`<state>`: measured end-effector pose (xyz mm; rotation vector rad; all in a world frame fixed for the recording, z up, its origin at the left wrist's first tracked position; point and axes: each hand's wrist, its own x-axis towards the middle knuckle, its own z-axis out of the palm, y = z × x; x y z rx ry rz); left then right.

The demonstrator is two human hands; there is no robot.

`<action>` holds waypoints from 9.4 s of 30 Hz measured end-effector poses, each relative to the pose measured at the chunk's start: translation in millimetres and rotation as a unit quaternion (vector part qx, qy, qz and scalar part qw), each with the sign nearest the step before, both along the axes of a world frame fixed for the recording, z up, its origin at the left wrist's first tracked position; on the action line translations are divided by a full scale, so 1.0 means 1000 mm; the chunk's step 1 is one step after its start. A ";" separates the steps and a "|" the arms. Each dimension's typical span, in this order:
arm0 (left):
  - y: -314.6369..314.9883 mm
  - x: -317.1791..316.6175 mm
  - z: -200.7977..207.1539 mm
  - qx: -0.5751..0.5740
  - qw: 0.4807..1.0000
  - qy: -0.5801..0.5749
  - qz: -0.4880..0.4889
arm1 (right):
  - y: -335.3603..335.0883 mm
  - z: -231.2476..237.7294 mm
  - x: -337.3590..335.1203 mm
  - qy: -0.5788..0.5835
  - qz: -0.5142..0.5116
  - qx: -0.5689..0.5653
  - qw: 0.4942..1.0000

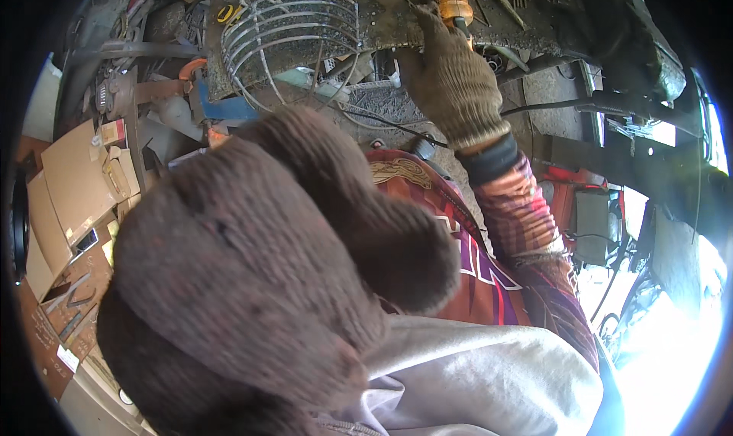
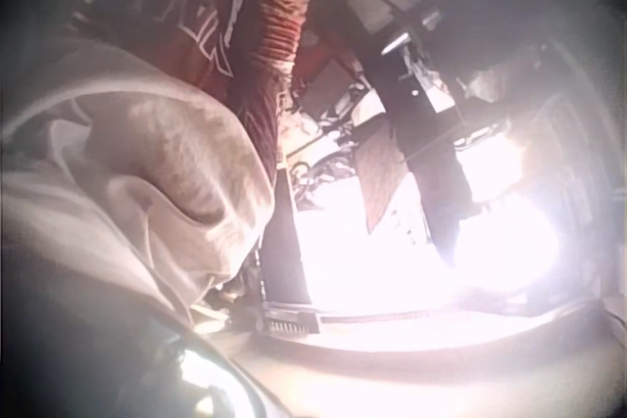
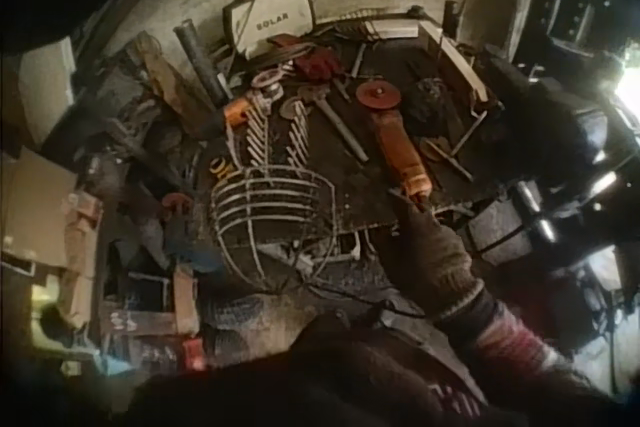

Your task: The person uses an angle grinder to cut and smooth metal bars, then uses a welding tool to join the bars together to form a spherical metal cage.

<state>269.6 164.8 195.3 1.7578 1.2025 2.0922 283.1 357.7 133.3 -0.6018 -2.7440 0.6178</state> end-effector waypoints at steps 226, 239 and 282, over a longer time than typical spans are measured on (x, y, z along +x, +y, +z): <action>0.106 -0.509 0.106 -0.368 0.927 -0.027 0.068 | -0.323 -0.259 0.219 -0.010 -0.596 -0.390 0.702; -0.040 -0.243 0.045 -0.457 0.855 0.234 -0.070 | -0.128 -0.013 0.038 0.351 -0.254 -0.225 0.873; -0.185 -0.147 -0.151 -0.356 0.840 -0.068 0.405 | -0.086 -0.081 -0.033 0.127 -0.129 -0.191 0.965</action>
